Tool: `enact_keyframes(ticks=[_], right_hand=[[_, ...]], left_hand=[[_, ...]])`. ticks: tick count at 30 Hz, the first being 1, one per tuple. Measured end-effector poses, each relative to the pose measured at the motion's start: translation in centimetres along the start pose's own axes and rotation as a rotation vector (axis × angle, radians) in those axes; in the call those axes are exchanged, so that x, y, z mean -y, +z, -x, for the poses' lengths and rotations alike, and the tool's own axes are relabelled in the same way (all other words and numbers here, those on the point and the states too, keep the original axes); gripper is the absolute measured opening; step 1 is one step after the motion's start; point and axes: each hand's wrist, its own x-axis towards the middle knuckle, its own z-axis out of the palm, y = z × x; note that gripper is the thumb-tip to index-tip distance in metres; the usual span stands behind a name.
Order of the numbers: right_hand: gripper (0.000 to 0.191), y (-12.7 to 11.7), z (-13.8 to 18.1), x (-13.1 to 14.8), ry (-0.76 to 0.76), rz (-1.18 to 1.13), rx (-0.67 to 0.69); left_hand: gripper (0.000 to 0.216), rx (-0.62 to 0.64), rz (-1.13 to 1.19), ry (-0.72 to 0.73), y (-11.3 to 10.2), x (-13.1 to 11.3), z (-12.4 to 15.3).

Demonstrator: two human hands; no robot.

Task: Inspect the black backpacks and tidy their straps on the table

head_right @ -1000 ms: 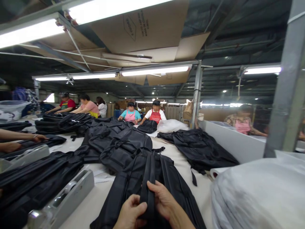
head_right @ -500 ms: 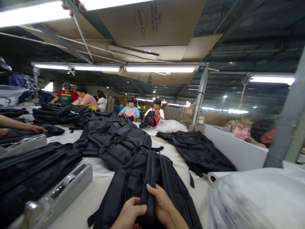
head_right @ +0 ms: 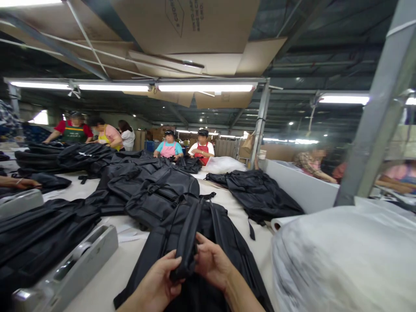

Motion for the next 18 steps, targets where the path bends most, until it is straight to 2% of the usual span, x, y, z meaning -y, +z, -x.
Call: enact_keyframes(ticks=[2,5,9,12,15,18], right_hand=[[0.042,0.1,-0.5,0.2,0.058,0.039,-0.004],[0.035,0.5,-1.7,0.2,0.113,0.087,-0.09],[0.028,0.9,-2.7,0.2,-0.002,0.105,-0.171],[0.021,0.7,-2.8,0.3,-0.055,0.108,-0.223],[0.027,0.0,-3.1,0.5,-0.129,0.117,-0.265],[0.035,-0.8,-3.8,0.6,-0.171,0.164,-0.375]], left_hand=[[0.036,-0.012,0.0,-0.016,-0.1,-0.3,0.1],[0.044,-0.042,-0.057,0.017,-0.3,0.3,-0.7],[0.046,-0.056,-0.104,0.062,-0.5,1.1,-1.7],[0.041,-0.025,-0.08,0.047,-0.7,0.5,-1.5],[0.035,0.001,-0.109,0.054,-1.0,-0.7,-0.9],[0.032,0.014,-0.273,0.031,-1.0,-1.4,-0.6]])
